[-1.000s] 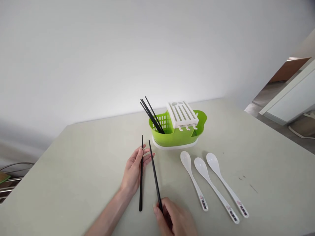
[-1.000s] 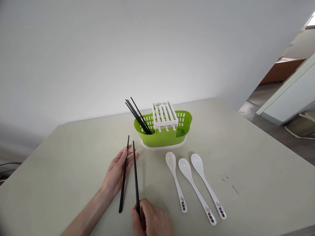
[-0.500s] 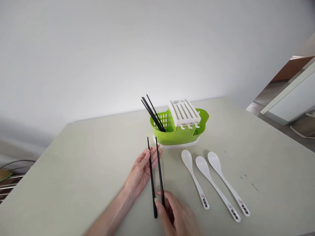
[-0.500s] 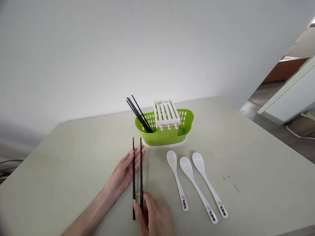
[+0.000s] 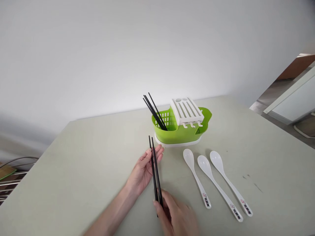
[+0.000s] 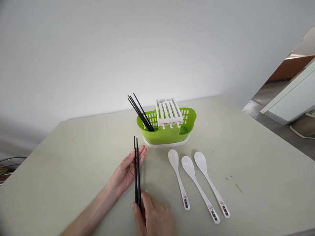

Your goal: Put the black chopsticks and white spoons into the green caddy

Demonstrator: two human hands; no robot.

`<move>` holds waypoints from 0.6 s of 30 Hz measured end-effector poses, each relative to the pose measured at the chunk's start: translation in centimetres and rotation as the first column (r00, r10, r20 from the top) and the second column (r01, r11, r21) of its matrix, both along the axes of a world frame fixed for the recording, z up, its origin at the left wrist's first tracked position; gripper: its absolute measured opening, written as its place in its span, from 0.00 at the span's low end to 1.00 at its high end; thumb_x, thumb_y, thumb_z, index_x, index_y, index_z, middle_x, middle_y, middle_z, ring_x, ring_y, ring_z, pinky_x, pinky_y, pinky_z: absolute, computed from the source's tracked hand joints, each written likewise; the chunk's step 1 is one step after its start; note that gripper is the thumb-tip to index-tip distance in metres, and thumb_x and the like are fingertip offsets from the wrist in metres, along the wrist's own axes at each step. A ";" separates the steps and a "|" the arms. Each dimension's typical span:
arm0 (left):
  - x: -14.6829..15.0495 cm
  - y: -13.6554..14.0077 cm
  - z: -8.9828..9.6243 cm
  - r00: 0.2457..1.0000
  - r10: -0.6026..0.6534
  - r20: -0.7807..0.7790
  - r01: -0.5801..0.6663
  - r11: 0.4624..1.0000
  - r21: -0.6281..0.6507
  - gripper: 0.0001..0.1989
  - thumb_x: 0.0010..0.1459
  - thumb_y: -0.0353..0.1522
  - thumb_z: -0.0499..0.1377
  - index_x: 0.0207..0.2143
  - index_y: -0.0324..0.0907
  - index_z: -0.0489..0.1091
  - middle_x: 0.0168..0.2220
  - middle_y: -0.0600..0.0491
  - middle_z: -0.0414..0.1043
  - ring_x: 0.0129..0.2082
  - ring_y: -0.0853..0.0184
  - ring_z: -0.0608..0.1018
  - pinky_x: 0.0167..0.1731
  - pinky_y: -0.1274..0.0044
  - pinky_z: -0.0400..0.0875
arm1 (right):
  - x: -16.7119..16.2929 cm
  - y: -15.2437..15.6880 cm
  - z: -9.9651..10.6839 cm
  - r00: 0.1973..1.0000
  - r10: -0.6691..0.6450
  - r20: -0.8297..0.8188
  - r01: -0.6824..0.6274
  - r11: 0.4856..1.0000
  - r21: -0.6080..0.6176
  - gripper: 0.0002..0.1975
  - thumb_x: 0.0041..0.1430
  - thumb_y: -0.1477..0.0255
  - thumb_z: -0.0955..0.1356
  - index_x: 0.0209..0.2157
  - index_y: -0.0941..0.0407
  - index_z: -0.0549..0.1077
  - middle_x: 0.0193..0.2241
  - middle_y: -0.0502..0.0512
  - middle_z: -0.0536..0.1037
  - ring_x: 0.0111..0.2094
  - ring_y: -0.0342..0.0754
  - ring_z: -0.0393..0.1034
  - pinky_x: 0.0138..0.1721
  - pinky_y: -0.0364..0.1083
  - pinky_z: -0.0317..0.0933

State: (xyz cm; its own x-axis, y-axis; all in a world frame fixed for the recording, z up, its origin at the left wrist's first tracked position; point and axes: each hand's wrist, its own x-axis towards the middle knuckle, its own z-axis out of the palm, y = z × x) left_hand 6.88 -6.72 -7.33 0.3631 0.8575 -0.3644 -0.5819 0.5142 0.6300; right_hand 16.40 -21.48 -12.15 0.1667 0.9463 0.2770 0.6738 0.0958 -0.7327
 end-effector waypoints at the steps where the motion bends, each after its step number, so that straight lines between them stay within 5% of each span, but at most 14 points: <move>1: 0.0 0.0 0.0 1.000 -0.004 0.002 0.004 1.000 0.004 0.05 0.68 0.28 0.61 0.43 0.36 0.76 0.62 0.41 0.74 0.67 0.56 0.71 0.70 0.67 0.63 | 0.0 0.0 0.1 1.000 0.004 0.011 -0.004 1.000 0.000 0.27 0.77 0.54 0.54 0.45 0.52 0.78 0.26 0.53 0.83 0.20 0.49 0.76 0.22 0.44 0.59; 12: 0.3 -0.9 -0.3 0.989 -0.045 0.139 0.037 0.997 0.062 0.05 0.68 0.29 0.61 0.42 0.37 0.77 0.63 0.45 0.74 0.67 0.56 0.71 0.71 0.66 0.61 | 0.1 0.3 0.3 0.998 0.036 0.058 -0.036 0.999 -0.003 0.26 0.77 0.54 0.53 0.34 0.51 0.72 0.22 0.50 0.79 0.19 0.49 0.75 0.22 0.47 0.52; 18: 0.4 -0.8 -0.1 0.992 -0.012 0.123 0.016 0.999 -0.031 0.07 0.69 0.27 0.61 0.44 0.35 0.78 0.54 0.45 0.81 0.52 0.64 0.83 0.54 0.77 0.79 | 0.2 0.2 0.2 0.996 0.034 0.080 -0.034 0.999 0.001 0.26 0.78 0.54 0.53 0.31 0.51 0.68 0.20 0.47 0.77 0.18 0.48 0.73 0.22 0.47 0.49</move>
